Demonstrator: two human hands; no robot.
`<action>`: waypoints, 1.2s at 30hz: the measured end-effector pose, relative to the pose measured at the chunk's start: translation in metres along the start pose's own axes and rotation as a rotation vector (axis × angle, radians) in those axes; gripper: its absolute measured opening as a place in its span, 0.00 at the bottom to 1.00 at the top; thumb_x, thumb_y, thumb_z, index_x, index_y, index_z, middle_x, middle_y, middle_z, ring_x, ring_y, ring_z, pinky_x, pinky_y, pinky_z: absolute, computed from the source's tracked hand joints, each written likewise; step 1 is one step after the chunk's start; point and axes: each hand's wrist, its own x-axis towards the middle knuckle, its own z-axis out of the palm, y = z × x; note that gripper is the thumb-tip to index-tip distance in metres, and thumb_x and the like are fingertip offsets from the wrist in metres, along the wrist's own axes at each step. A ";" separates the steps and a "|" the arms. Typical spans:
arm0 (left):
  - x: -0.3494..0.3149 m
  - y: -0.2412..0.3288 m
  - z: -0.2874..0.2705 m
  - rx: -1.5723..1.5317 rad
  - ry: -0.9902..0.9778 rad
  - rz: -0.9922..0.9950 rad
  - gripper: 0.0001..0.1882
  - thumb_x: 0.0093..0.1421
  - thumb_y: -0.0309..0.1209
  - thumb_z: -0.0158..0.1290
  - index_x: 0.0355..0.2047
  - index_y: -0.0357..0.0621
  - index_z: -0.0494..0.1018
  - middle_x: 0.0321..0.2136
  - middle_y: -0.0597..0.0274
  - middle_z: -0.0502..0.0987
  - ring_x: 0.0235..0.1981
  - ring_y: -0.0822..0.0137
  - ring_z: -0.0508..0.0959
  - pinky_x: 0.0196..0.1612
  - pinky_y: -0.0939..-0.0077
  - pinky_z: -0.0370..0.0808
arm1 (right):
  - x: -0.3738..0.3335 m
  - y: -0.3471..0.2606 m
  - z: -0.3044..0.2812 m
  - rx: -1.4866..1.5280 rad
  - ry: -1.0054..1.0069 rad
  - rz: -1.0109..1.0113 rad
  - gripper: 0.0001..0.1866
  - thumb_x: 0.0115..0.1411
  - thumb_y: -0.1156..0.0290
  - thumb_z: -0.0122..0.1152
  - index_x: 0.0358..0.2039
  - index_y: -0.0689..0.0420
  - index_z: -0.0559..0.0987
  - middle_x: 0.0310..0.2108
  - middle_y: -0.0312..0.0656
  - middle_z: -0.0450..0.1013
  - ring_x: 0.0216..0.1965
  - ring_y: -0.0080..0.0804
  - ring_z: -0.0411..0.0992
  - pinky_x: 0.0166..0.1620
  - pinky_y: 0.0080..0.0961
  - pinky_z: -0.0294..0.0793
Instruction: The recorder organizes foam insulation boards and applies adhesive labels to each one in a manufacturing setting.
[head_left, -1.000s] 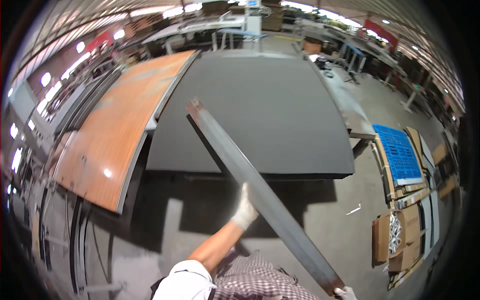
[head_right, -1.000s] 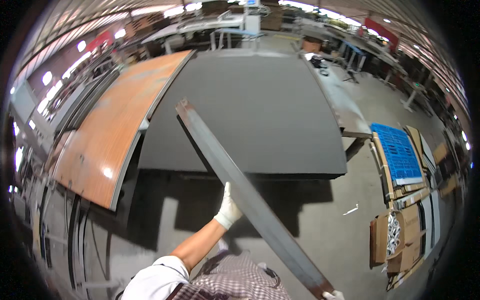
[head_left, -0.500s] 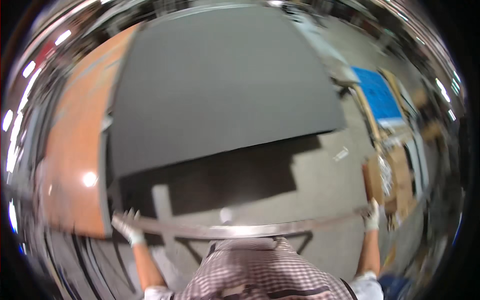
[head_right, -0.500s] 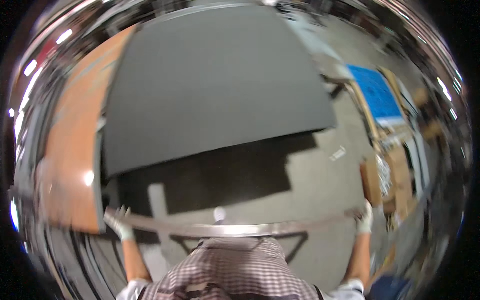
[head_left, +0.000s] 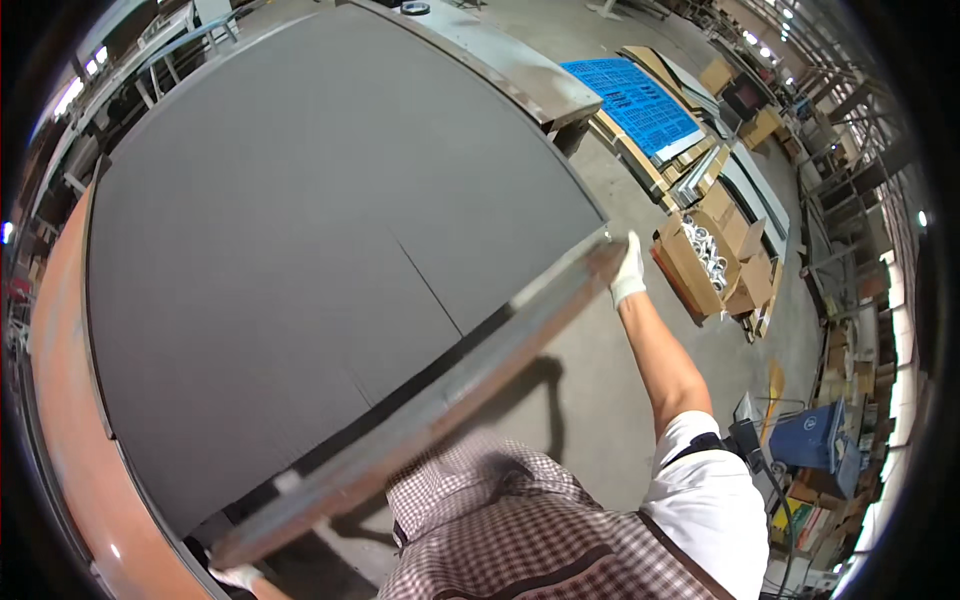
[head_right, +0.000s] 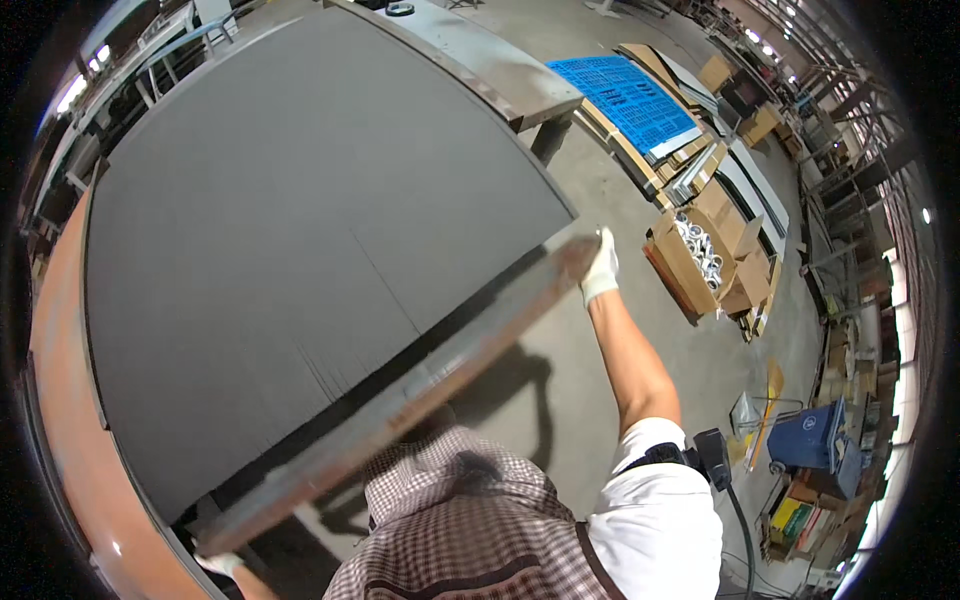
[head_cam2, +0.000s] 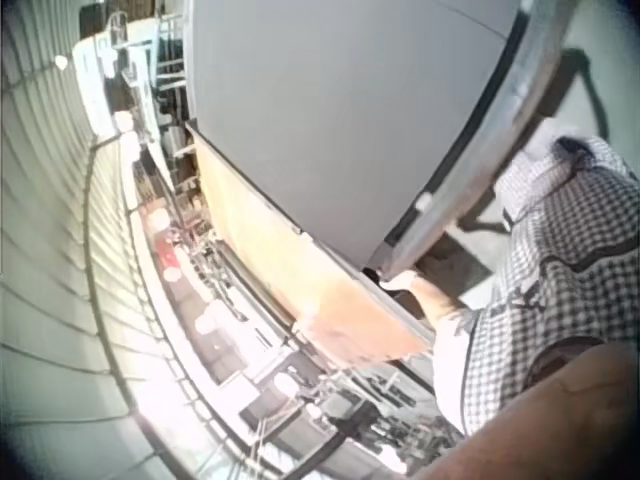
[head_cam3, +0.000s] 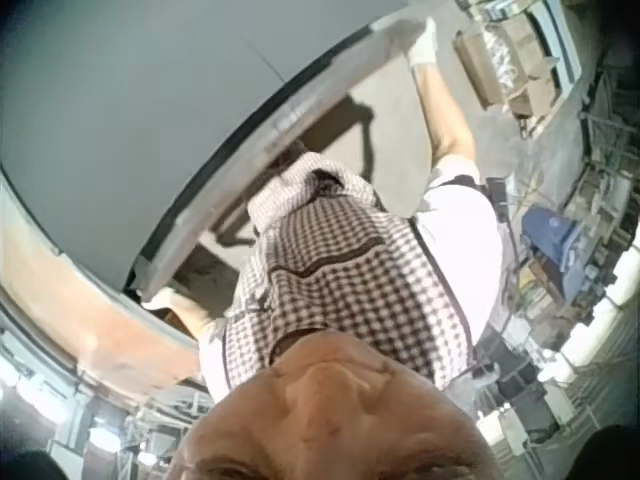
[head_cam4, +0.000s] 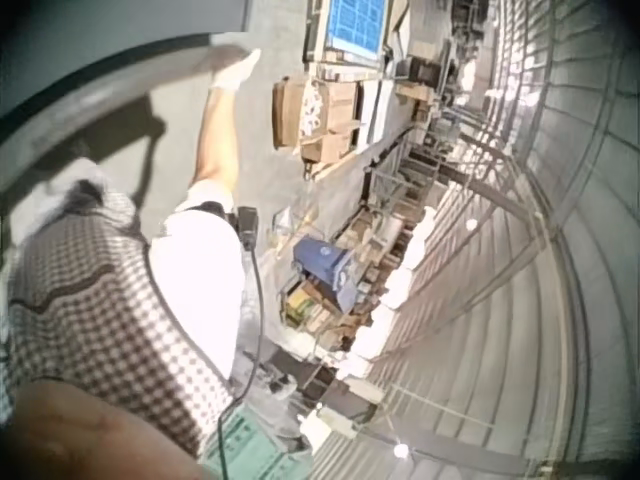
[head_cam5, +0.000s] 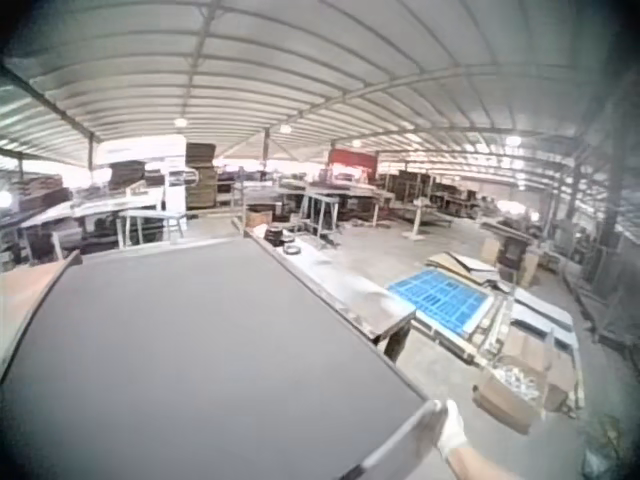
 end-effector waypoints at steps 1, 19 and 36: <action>0.032 0.010 -0.077 0.156 0.053 0.166 0.30 0.65 0.44 0.37 0.60 0.36 0.64 0.61 0.46 0.64 0.60 0.46 0.65 0.62 0.48 0.60 | 0.021 0.029 0.010 0.198 -0.125 0.162 0.33 0.63 0.47 0.46 0.58 0.61 0.68 0.56 0.48 0.67 0.57 0.42 0.65 0.60 0.40 0.62; 0.090 0.064 0.069 0.165 0.141 0.521 0.29 0.61 0.44 0.41 0.50 0.32 0.73 0.51 0.43 0.74 0.49 0.48 0.75 0.57 0.53 0.68 | 0.024 -0.012 0.139 -0.006 -0.120 0.157 0.24 0.59 0.47 0.43 0.35 0.57 0.72 0.30 0.49 0.70 0.30 0.47 0.69 0.34 0.44 0.70; 0.128 0.086 0.157 -0.033 0.152 0.233 0.26 0.63 0.41 0.40 0.52 0.32 0.72 0.52 0.45 0.73 0.52 0.49 0.73 0.59 0.52 0.67 | 0.099 -0.013 0.189 -0.013 0.183 0.176 0.28 0.58 0.48 0.54 0.47 0.60 0.74 0.46 0.48 0.72 0.45 0.43 0.71 0.50 0.44 0.71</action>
